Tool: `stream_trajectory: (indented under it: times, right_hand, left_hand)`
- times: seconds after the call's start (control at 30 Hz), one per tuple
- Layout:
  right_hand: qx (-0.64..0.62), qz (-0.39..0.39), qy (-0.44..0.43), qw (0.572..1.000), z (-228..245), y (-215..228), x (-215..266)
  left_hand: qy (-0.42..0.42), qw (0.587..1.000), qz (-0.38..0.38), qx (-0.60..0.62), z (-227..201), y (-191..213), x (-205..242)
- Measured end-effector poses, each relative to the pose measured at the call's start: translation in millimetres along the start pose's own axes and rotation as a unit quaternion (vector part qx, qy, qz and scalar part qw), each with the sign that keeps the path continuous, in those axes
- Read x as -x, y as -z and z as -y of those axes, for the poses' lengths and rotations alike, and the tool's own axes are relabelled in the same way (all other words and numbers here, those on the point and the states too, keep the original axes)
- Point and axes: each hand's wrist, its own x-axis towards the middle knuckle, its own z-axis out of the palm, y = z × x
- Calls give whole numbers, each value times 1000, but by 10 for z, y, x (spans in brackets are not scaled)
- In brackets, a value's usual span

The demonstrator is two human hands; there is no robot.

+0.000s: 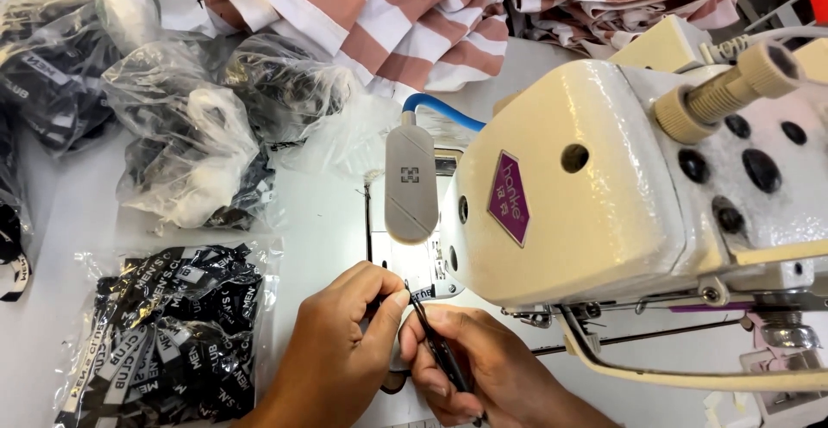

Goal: Picking up and inspecting or trimming small clothing labels at a sewing workstation.

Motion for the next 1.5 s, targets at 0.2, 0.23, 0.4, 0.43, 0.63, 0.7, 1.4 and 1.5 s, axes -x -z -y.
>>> stream_trajectory:
  times: [0.2, 0.23, 0.4, 0.43, 0.63, 0.7, 1.4, 1.5]
  right_hand:
    - [-29, 16, 0, 999, -48, 34, 22]
    - [-22, 17, 4, 1000, -58, 44, 34]
    - [17, -9, -15, 1000, 7, 27, 118]
    - [36, -12, -16, 999, 14, 36, 128]
    - [3, 2, -40, 999, 31, 133, 134]
    - [3, 9, -52, 999, 51, 123, 141]
    - [69, -25, -34, 997, 93, -65, 168]
    - [117, -50, -35, 991, 136, -120, 196]
  left_hand:
    - [-94, 995, -28, 0, 5, -57, 22]
    - [-101, 995, -26, 1, -12, -59, 30]
    - [-103, 995, -18, 3, -46, -103, 41]
    - [-100, 995, -16, 8, -48, -115, 44]
    - [-31, 999, 9, 18, -91, -98, 19]
    - [-13, 1000, 10, 18, -94, -83, 14]
    - [-31, 1000, 1, 7, -73, -4, 65]
    - [-16, 1000, 3, 1, -63, -12, 70]
